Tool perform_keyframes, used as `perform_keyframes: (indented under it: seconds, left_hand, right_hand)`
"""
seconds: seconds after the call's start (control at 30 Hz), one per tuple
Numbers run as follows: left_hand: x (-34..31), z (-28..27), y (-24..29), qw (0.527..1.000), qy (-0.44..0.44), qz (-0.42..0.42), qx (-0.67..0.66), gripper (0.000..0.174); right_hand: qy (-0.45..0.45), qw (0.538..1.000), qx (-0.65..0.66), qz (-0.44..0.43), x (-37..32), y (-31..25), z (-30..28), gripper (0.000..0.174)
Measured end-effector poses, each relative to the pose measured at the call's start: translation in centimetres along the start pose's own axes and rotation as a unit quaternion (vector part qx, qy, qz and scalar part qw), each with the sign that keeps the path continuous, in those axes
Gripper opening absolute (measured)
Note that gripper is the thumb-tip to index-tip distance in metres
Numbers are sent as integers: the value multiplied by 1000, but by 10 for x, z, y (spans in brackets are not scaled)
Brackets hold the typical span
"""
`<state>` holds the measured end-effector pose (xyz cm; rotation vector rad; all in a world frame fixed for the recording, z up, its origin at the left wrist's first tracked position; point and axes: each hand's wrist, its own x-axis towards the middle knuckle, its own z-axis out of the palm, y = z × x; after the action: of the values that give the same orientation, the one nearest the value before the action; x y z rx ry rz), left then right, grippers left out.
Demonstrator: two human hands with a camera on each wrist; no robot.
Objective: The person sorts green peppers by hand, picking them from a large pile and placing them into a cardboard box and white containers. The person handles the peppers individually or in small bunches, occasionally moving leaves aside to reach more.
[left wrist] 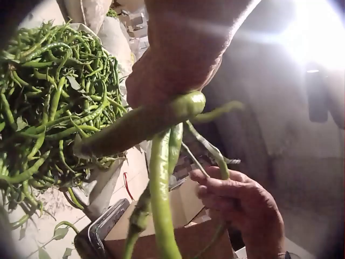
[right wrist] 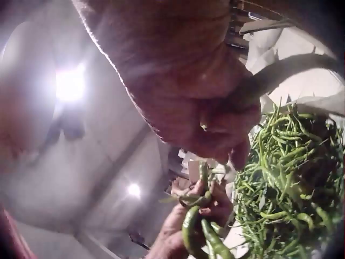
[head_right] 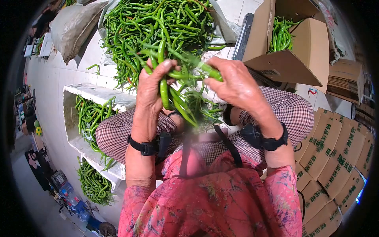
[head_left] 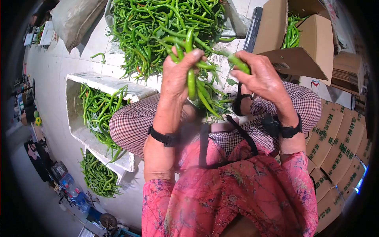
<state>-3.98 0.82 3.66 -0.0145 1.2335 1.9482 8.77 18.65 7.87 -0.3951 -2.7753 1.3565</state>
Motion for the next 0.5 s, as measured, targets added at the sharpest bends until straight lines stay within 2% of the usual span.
perform_keyframes:
  seconds: [0.03,0.07,0.1,0.17,0.2,0.23,0.3,0.43,0.5]
  left_hand:
    - [2,-2,-3,997,22,26,-65,20]
    - [5,-7,-4,995,5,28,-100,21]
    - [6,-11,-2,990,-12,29,-134,21]
    - [6,-11,-1,989,-16,22,-143,25]
    - [4,-9,0,989,-33,18,-145,29]
    - [2,-6,0,988,-52,14,-147,32]
    - [1,0,-2,986,-76,7,-148,36]
    - [-3,7,-1,981,-128,2,-144,46]
    - [-6,12,-2,982,-140,5,-126,46]
  right_hand:
    - [-78,995,39,42,-2,3,-10,26]
    - [-130,963,168,164,-4,3,-20,26]
    - [-120,941,236,212,-4,-7,-33,24]
    - [-37,933,318,166,-3,-2,-44,24]
    - [-3,901,398,175,0,-1,-46,24]
    - [0,900,398,175,1,5,-43,24]
    - [30,848,496,184,3,19,-29,24]
    - [-50,815,544,192,0,9,-7,26]
    - [-60,824,524,207,-1,2,-1,28]
